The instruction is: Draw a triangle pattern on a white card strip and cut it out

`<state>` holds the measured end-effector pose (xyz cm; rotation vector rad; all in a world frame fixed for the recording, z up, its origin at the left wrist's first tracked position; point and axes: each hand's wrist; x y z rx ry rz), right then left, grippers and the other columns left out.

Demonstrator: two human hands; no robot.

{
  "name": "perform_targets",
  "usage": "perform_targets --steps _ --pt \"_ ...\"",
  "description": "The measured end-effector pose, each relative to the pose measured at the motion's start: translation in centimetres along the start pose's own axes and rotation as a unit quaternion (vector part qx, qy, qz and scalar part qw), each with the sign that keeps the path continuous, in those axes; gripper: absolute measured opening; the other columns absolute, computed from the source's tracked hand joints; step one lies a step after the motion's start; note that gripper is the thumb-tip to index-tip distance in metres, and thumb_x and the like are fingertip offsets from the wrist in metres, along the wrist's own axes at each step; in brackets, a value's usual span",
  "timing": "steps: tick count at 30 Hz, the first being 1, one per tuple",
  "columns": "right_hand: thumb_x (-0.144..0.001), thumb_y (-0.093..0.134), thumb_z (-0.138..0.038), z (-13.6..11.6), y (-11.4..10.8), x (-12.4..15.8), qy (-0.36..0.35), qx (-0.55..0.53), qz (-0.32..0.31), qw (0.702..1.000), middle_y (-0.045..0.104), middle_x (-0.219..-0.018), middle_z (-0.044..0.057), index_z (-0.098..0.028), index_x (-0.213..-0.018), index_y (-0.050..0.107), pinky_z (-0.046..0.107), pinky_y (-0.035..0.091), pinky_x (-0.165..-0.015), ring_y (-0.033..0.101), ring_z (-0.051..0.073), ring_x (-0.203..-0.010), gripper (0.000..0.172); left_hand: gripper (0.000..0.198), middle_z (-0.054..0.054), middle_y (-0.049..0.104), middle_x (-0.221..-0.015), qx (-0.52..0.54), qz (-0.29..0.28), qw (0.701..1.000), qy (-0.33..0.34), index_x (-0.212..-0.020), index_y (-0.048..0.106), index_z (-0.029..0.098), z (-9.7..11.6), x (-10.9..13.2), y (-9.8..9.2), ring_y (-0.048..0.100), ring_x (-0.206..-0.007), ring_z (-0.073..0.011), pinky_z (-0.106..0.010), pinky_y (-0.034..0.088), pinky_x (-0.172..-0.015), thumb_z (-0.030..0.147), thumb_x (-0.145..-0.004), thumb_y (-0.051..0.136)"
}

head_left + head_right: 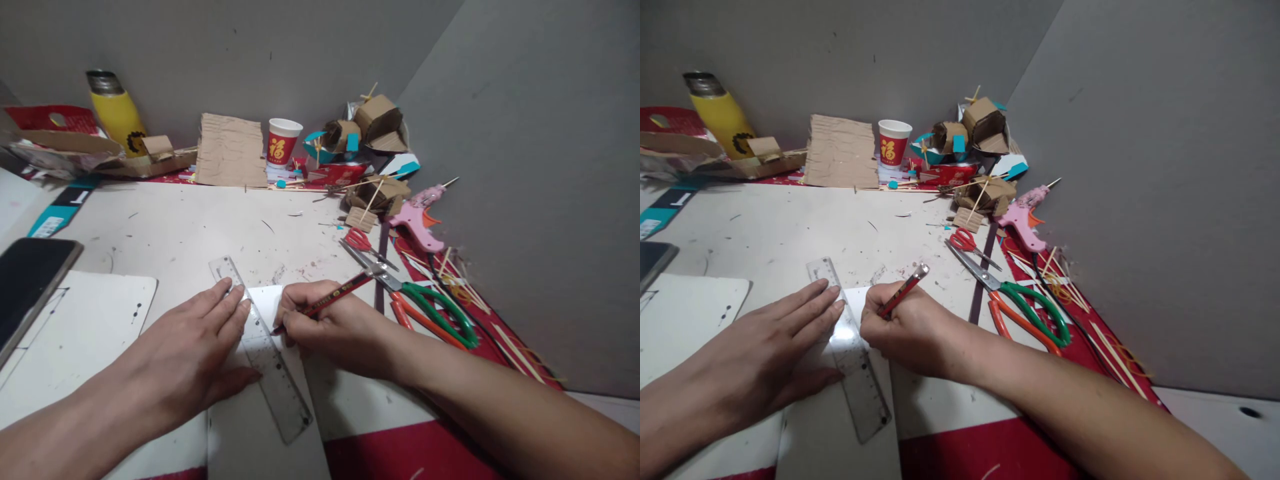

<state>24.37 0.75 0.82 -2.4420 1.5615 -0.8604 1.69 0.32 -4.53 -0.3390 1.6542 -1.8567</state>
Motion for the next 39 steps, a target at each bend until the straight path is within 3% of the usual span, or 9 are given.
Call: perform_targets --steps 8,11,16,24,26,31,36,39 --pt "-0.074 0.051 -0.004 -0.3 -0.1 0.0 0.039 -0.053 -0.009 0.998 0.052 -0.051 -0.005 -0.018 -0.06 0.054 0.02 0.029 -0.043 0.041 0.008 -0.046 0.021 0.06 -0.019 0.059 -0.141 -0.003 0.01 1.0 0.009 -0.14 0.051 0.012 0.0 0.0 0.0 0.047 -0.136 -0.0382 -0.049 0.047 -0.107 0.05 -0.093 0.054" --pt "-0.074 0.053 -0.007 -0.5 -0.3 0.0 0.048 -0.116 0.004 0.992 0.056 -0.051 -0.004 -0.017 -0.062 0.056 0.019 0.036 -0.044 0.047 0.008 -0.045 0.017 0.059 -0.019 0.058 -0.142 0.008 0.024 1.0 0.015 -0.141 0.05 0.014 -0.2 0.1 0.0 0.047 -0.137 -0.0379 -0.05 0.046 -0.107 0.049 -0.093 0.055" --pt "-0.081 0.057 -0.021 -0.2 -0.7 -0.2 -0.028 -0.231 0.08 0.969 0.066 -0.062 0.0 -0.018 -0.076 0.062 0.023 0.048 -0.047 0.057 0.01 -0.047 0.008 0.055 -0.02 0.063 -0.135 -0.032 0.029 0.998 0.036 -0.134 0.056 0.011 -0.3 0.2 -0.2 0.054 -0.13 -0.0383 -0.052 0.046 -0.106 0.05 -0.096 0.05" --pt "-0.092 0.059 -0.048 0.9 -0.3 -0.6 -0.092 -0.263 0.12 0.953 0.074 -0.079 0.006 -0.016 -0.093 0.064 0.024 0.054 -0.054 0.066 0.013 -0.058 0.033 0.047 -0.024 0.071 -0.116 -0.068 0.04 0.993 0.086 -0.118 0.065 0.003 -0.3 -0.7 -1.9 0.066 -0.11 -0.0401 -0.055 0.053 -0.095 0.043 -0.097 0.05" --pt "-0.093 0.058 -0.052 1.0 -0.2 -0.7 -0.097 -0.266 0.131 0.95 0.074 -0.08 0.006 -0.017 -0.094 0.064 0.024 0.055 -0.057 0.067 0.013 -0.061 0.036 0.048 -0.025 0.068 -0.121 -0.061 0.037 0.996 0.058 -0.122 0.063 0.004 -0.4 -0.8 -1.8 0.064 -0.113 -0.0405 -0.056 0.052 -0.097 0.043 -0.098 0.05" --pt "-0.094 0.057 -0.053 1.3 -0.1 -1.0 -0.107 -0.274 0.146 0.944 0.075 -0.081 0.006 -0.018 -0.095 0.063 0.025 0.057 -0.06 0.069 0.014 -0.063 0.036 0.071 -0.031 0.049 -0.144 -0.037 0.027 0.993 -0.105 -0.143 0.049 0.007 -1.1 -1.2 -1.3 0.047 -0.132 -0.0482 -0.065 0.043 -0.102 0.055 -0.091 0.056" --pt "-0.093 0.058 -0.053 1.5 0.1 -1.4 -0.109 -0.277 0.141 0.944 0.074 -0.081 0.007 -0.017 -0.094 0.064 0.025 0.056 -0.06 0.068 0.013 -0.064 0.036 0.072 -0.024 0.047 -0.15 0.031 0.009 0.987 -0.155 -0.149 0.038 0.014 -1.5 -1.6 -1.1 0.039 -0.14 -0.043 -0.065 0.035 -0.109 0.052 -0.091 0.057" --pt "-0.094 0.059 -0.047 1.7 0.1 -1.6 -0.12 -0.27 0.131 0.946 0.073 -0.086 0.007 -0.017 -0.096 0.064 0.025 0.055 -0.062 0.067 0.014 -0.07 0.031 0.066 -0.018 0.051 -0.146 0.098 0.045 0.979 -0.173 -0.148 0.038 0.02 -1.4 -1.8 -1.3 0.045 -0.135 -0.0368 -0.06 0.04 -0.107 0.039 -0.089 0.061"
Point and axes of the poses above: each hand's wrist, its own x-axis away from the middle knuckle, its own y-axis out of the palm, z = x × y
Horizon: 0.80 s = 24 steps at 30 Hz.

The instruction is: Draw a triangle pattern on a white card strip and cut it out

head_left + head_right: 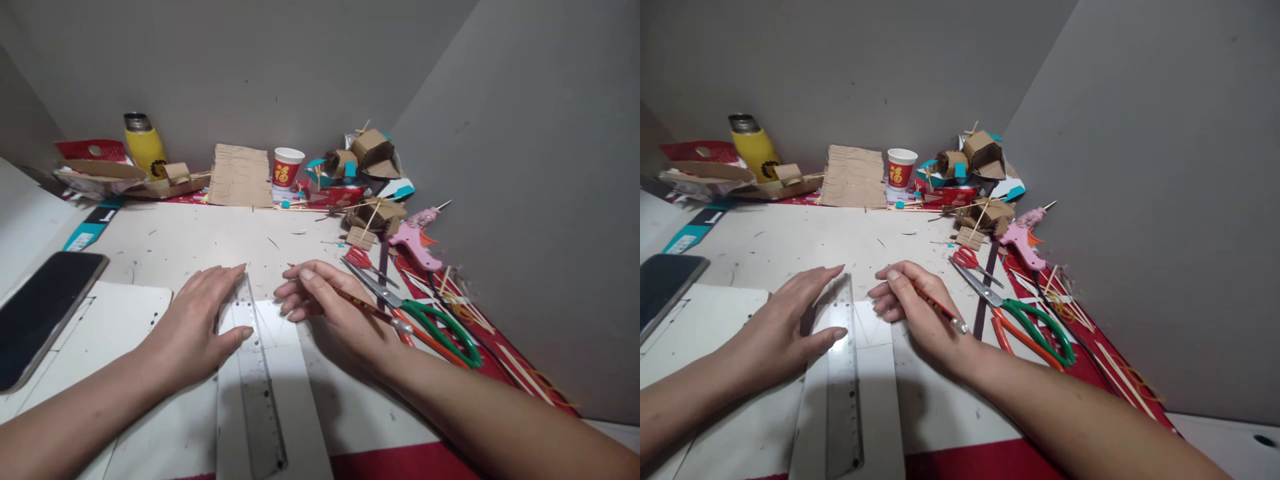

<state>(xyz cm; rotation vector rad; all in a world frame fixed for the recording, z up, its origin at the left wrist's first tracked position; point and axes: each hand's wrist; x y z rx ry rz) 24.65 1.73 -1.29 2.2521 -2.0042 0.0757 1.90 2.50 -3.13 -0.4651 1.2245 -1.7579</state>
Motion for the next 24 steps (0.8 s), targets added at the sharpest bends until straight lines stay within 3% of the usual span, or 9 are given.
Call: perform_targets --steps 3,5,8,10,14,17,19,22,24 --pt "-0.095 0.06 -0.041 0.4 -0.1 -0.1 -0.018 -0.012 -0.013 1.0 0.072 -0.092 0.007 -0.018 -0.1 0.063 0.025 0.054 -0.064 0.067 0.014 -0.076 0.024 0.059 -0.013 0.059 -0.134 0.097 0.042 0.993 -0.049 -0.143 0.042 0.025 0.5 -0.2 -0.5 0.055 -0.123 -0.0315 -0.054 0.047 -0.1 0.031 -0.087 0.061" --pt "-0.095 0.061 -0.039 0.7 -0.1 -0.1 -0.022 -0.026 -0.018 0.999 0.071 -0.094 0.006 -0.019 -0.102 0.063 0.025 0.053 -0.066 0.066 0.014 -0.077 0.021 0.047 -0.009 0.064 -0.118 0.186 0.071 0.975 -0.101 -0.133 0.052 0.026 0.8 -0.4 -1.1 0.064 -0.103 -0.0267 -0.047 0.054 -0.088 0.033 -0.087 0.061" --pt "-0.095 0.063 -0.037 0.7 -0.1 0.0 -0.024 -0.033 -0.016 0.999 0.071 -0.093 0.006 -0.019 -0.102 0.063 0.026 0.053 -0.067 0.065 0.014 -0.077 0.019 0.032 -0.002 0.061 -0.095 0.318 0.128 0.921 -0.186 -0.115 0.062 0.026 1.0 -0.8 -2.0 0.06 -0.063 -0.0137 -0.03 0.053 -0.058 0.037 -0.085 0.066" --pt "-0.095 0.063 -0.037 0.5 0.0 0.2 -0.023 -0.03 -0.016 0.999 0.07 -0.093 0.006 -0.019 -0.102 0.063 0.027 0.053 -0.068 0.065 0.014 -0.078 0.02 0.029 0.002 0.059 -0.09 0.375 0.177 0.881 -0.227 -0.108 0.065 0.025 0.9 -0.9 -2.5 0.053 -0.051 -0.0081 -0.025 0.048 -0.049 0.038 -0.082 0.071" --pt "-0.094 0.062 -0.039 -0.3 0.3 0.8 -0.014 0.004 -0.054 0.998 0.07 -0.093 0.007 -0.017 -0.106 0.063 0.029 0.052 -0.07 0.064 0.015 -0.077 0.024 0.028 0.003 0.06 -0.086 0.453 0.278 0.807 -0.259 -0.103 0.068 0.023 0.3 -1.1 -2.6 0.055 -0.057 -0.0085 -0.021 0.053 -0.052 0.036 -0.079 0.077" --pt "-0.089 0.069 -0.037 -0.7 0.3 1.3 0.006 0.055 -0.113 0.992 0.068 -0.088 0.005 -0.016 -0.111 0.063 0.027 0.048 -0.067 0.06 0.013 -0.071 0.031 0.03 0.003 0.061 -0.083 0.491 0.317 0.763 -0.278 -0.104 0.068 0.022 0.0 -1.0 -2.4 0.059 -0.064 -0.0105 -0.021 0.057 -0.058 0.034 -0.079 0.078" --pt "-0.083 0.074 -0.039 -0.8 0.3 1.4 0.043 0.05 -0.159 0.985 0.065 -0.082 0.002 -0.016 -0.111 0.064 0.026 0.046 -0.062 0.058 0.011 -0.065 0.037 0.033 0.003 0.063 -0.082 0.5 0.322 0.753 -0.283 -0.106 0.068 0.021 -0.1 -1.0 -2.2 0.062 -0.065 -0.0114 -0.022 0.058 -0.06 0.036 -0.078 0.078" --pt "-0.08 0.076 -0.043 -1.0 0.0 1.3 0.096 0.03 -0.209 0.973 0.064 -0.076 0.001 -0.017 -0.107 0.065 0.025 0.044 -0.054 0.057 0.011 -0.056 0.04 0.033 0.002 0.064 -0.083 0.496 0.304 0.765 -0.278 -0.102 0.07 0.019 -0.2 -1.1 -2.0 0.062 -0.062 -0.0107 -0.02 0.057 -0.056 0.036 -0.076 0.08" --pt "-0.083 0.073 -0.042 -1.4 -0.3 1.2 0.079 0.059 -0.212 0.972 0.064 -0.074 0.001 -0.017 -0.107 0.066 0.025 0.043 -0.052 0.055 0.011 -0.055 0.036 0.031 0.003 0.064 -0.079 0.499 0.285 0.771 -0.275 -0.098 0.07 0.018 -0.2 -1.1 -2.1 0.06 -0.056 -0.0097 -0.019 0.055 -0.052 0.035 -0.074 0.081"
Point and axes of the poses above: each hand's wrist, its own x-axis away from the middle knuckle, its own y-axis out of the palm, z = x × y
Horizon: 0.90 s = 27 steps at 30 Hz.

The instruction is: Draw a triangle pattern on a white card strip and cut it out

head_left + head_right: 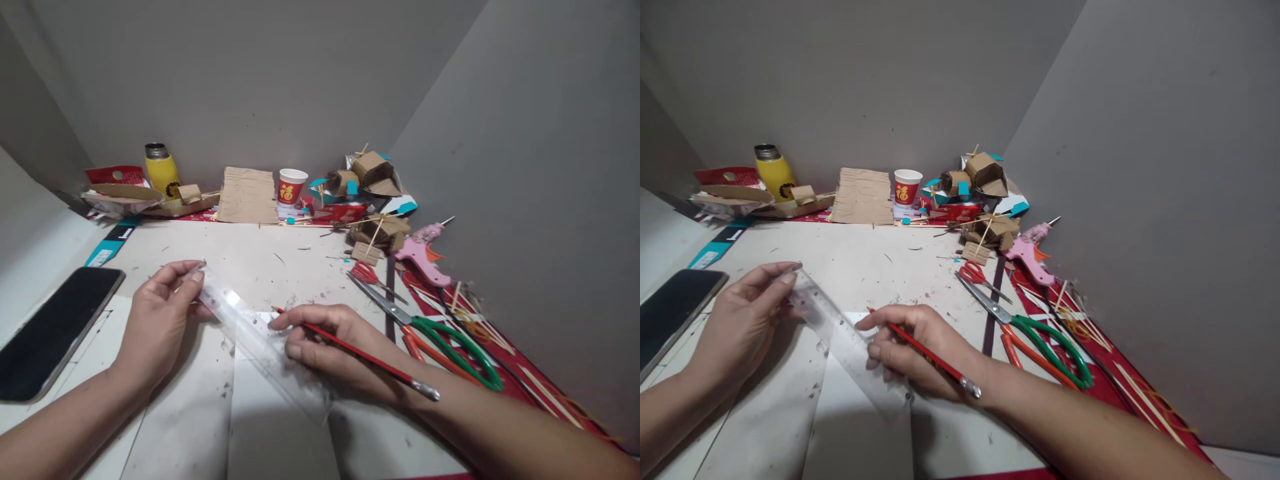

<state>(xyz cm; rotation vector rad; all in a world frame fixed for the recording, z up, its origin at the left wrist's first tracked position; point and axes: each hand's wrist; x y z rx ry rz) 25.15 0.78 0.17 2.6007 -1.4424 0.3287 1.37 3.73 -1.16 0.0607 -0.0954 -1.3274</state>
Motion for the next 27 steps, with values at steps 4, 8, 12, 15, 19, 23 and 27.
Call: perform_targets --steps 4,8,12,15,19,23,27 --pt "-0.087 0.066 -0.03 -0.9 -0.9 0.0 -0.113 0.128 0.113 0.979 0.056 -0.067 -0.002 -0.017 -0.106 0.07 0.026 0.04 -0.055 0.048 0.011 -0.056 0.024 0.024 0.005 0.062 -0.064 0.017 -0.017 0.999 -0.032 -0.086 0.063 0.018 0.5 -0.2 -0.2 0.055 -0.044 -0.0083 -0.017 0.046 -0.044 0.028 -0.072 0.08" --pt "-0.086 0.064 -0.025 -1.3 -1.5 -0.3 -0.186 0.146 0.225 0.945 0.049 -0.061 -0.006 -0.016 -0.102 0.069 0.026 0.037 -0.052 0.042 0.01 -0.052 0.02 0.024 0.005 0.059 -0.054 0.027 -0.067 0.996 -0.058 -0.097 0.065 0.02 0.7 -0.5 -0.8 0.053 -0.042 -0.0087 -0.016 0.043 -0.044 0.024 -0.076 0.076" --pt "-0.083 0.068 -0.025 -1.4 -2.1 -0.9 -0.188 0.117 0.288 0.931 0.056 -0.061 -0.004 -0.016 -0.098 0.069 0.025 0.034 -0.046 0.041 0.009 -0.047 0.018 0.015 0.005 0.057 -0.052 -0.004 -0.151 0.987 -0.059 -0.091 0.069 0.019 0.6 -0.5 -1.4 0.053 -0.044 -0.0086 -0.017 0.043 -0.046 0.027 -0.079 0.074" --pt "-0.081 0.071 -0.026 -1.5 -2.5 -1.2 -0.182 0.098 0.309 0.928 0.062 -0.061 -0.003 -0.016 -0.096 0.069 0.024 0.033 -0.043 0.043 0.008 -0.044 0.018 0.023 0.004 0.055 -0.052 -0.074 -0.232 0.968 -0.063 -0.069 0.064 0.018 0.7 0.2 -1.4 0.05 -0.046 -0.0078 -0.018 0.04 -0.048 0.034 -0.082 0.073" --pt "-0.078 0.074 -0.029 -1.2 -2.3 -1.4 -0.181 0.078 0.293 0.935 0.057 -0.057 -0.005 -0.016 -0.094 0.068 0.023 0.034 -0.041 0.045 0.008 -0.041 0.021 0.03 0.005 0.052 -0.052 -0.141 -0.391 0.9 -0.132 -0.071 0.063 0.017 1.1 2.1 -0.9 0.038 -0.047 -0.0069 -0.019 0.027 -0.046 0.043 -0.086 0.068" --pt "-0.079 0.075 -0.031 -0.8 -1.7 -1.3 -0.175 0.066 0.279 0.942 0.058 -0.059 -0.005 -0.015 -0.094 0.069 0.022 0.036 -0.041 0.046 0.007 -0.04 0.023 0.029 0.006 0.048 -0.057 -0.184 -0.474 0.839 -0.194 -0.08 0.061 0.018 1.6 4.7 0.0 0.035 -0.051 -0.0093 -0.023 0.025 -0.047 0.046 -0.087 0.062" --pt "-0.085 0.07 -0.039 -0.4 -1.6 -1.4 -0.171 0.033 0.292 0.94 0.068 -0.068 0.001 -0.016 -0.097 0.07 0.021 0.041 -0.044 0.052 0.008 -0.047 0.026 0.03 0.007 0.047 -0.059 -0.235 -0.487 0.814 -0.211 -0.073 0.05 0.021 2.4 5.4 -0.1 0.038 -0.054 -0.0102 -0.023 0.027 -0.048 0.043 -0.088 0.062"
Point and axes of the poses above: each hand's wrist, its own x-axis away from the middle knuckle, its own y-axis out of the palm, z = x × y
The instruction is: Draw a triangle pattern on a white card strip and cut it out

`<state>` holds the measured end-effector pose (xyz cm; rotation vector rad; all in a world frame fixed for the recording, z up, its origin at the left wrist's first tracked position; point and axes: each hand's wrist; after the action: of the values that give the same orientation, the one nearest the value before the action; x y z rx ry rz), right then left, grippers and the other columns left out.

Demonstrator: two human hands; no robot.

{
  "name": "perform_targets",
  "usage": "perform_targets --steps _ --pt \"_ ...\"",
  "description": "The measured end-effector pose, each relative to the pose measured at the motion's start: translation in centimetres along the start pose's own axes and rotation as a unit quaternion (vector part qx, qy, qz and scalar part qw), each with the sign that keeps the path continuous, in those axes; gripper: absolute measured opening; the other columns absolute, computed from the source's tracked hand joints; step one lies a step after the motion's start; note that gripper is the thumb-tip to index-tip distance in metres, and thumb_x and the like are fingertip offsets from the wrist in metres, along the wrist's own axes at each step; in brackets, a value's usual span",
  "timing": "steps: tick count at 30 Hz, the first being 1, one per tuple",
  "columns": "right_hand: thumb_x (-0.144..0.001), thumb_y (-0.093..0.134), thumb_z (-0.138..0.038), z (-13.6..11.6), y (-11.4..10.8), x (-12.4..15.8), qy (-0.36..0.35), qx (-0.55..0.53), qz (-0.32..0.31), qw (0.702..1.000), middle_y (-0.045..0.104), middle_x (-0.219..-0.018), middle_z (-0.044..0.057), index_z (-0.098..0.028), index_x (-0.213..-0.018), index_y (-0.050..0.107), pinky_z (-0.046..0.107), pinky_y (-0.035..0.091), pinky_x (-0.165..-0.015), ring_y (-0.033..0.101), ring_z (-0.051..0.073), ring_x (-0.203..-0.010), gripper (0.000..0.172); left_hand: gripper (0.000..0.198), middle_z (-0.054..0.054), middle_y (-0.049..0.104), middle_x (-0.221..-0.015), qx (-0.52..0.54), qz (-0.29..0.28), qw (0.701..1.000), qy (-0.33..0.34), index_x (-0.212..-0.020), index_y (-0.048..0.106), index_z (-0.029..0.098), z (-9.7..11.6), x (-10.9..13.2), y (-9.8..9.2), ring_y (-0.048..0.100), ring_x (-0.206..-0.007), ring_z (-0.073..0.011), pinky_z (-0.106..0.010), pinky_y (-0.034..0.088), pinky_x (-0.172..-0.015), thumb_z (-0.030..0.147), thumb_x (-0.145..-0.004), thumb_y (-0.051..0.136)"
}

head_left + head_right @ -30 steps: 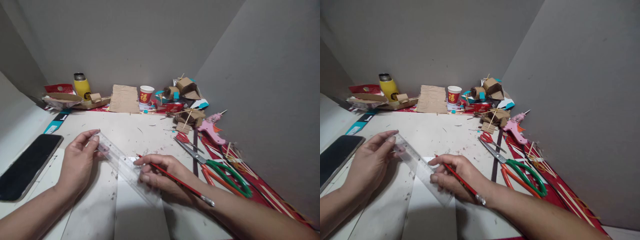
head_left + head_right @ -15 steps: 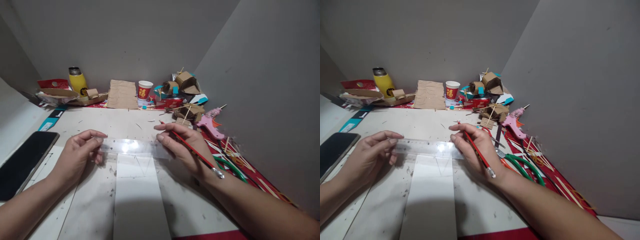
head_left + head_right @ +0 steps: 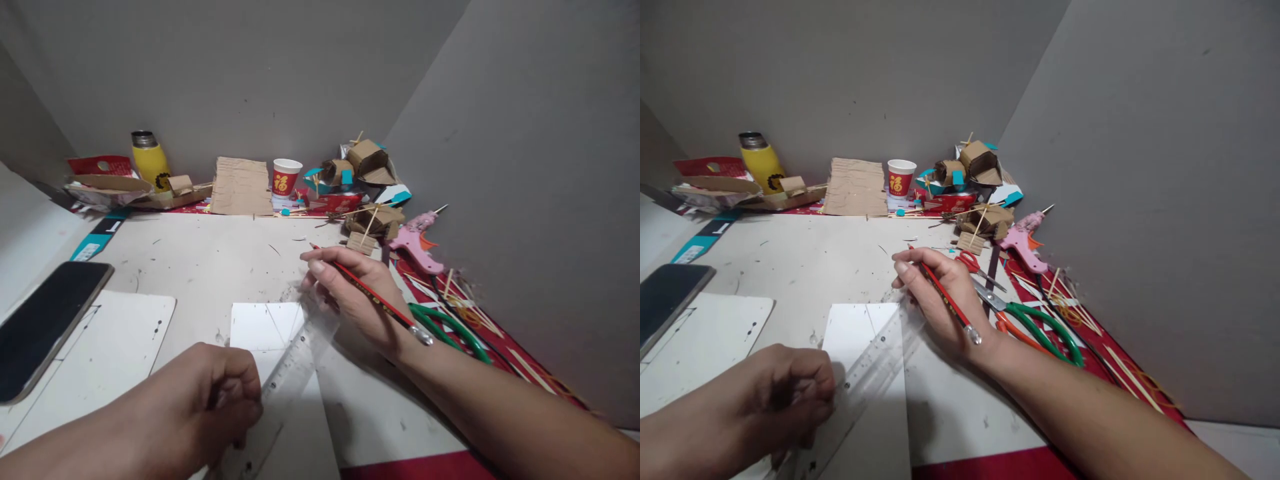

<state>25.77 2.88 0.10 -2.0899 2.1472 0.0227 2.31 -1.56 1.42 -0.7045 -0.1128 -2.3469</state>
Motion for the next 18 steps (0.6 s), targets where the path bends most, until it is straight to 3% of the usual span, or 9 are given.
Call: perform_targets --steps 8,12,18 --pt "-0.089 0.067 -0.045 0.6 -0.2 -0.3 0.015 -0.03 0.003 0.999 0.071 -0.078 0.004 -0.018 -0.098 0.069 0.02 0.047 -0.048 0.062 0.011 -0.058 0.029 0.032 0.001 0.069 -0.073 0.04 -0.01 0.999 -0.009 -0.082 0.051 0.02 -1.2 0.0 -5.2 0.058 -0.052 -0.0091 -0.019 0.044 -0.049 0.048 -0.093 0.062" --pt "-0.094 0.063 -0.041 1.3 0.0 0.1 0.035 -0.044 -0.04 0.998 0.071 -0.078 0.003 -0.018 -0.1 0.069 0.021 0.048 -0.05 0.063 0.011 -0.06 0.025 0.029 -0.002 0.074 -0.078 0.05 -0.025 0.998 -0.021 -0.085 0.052 0.019 -2.1 -0.7 -5.1 0.065 -0.056 -0.0112 -0.02 0.048 -0.051 0.045 -0.093 0.063" --pt "-0.097 0.059 -0.039 3.1 0.5 0.9 0.071 -0.079 -0.098 0.99 0.071 -0.079 0.004 -0.017 -0.102 0.067 0.024 0.052 -0.059 0.065 0.011 -0.062 0.025 0.027 -0.003 0.074 -0.076 0.037 0.002 0.999 -0.025 -0.084 0.051 0.02 -2.6 -1.2 -4.4 0.067 -0.054 -0.0111 -0.018 0.047 -0.048 0.042 -0.094 0.061"
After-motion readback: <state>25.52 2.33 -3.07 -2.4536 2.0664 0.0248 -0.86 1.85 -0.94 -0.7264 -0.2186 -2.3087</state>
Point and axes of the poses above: each hand's wrist, its own x-axis away from the middle knuckle, its own y-axis out of the palm, z = x × y
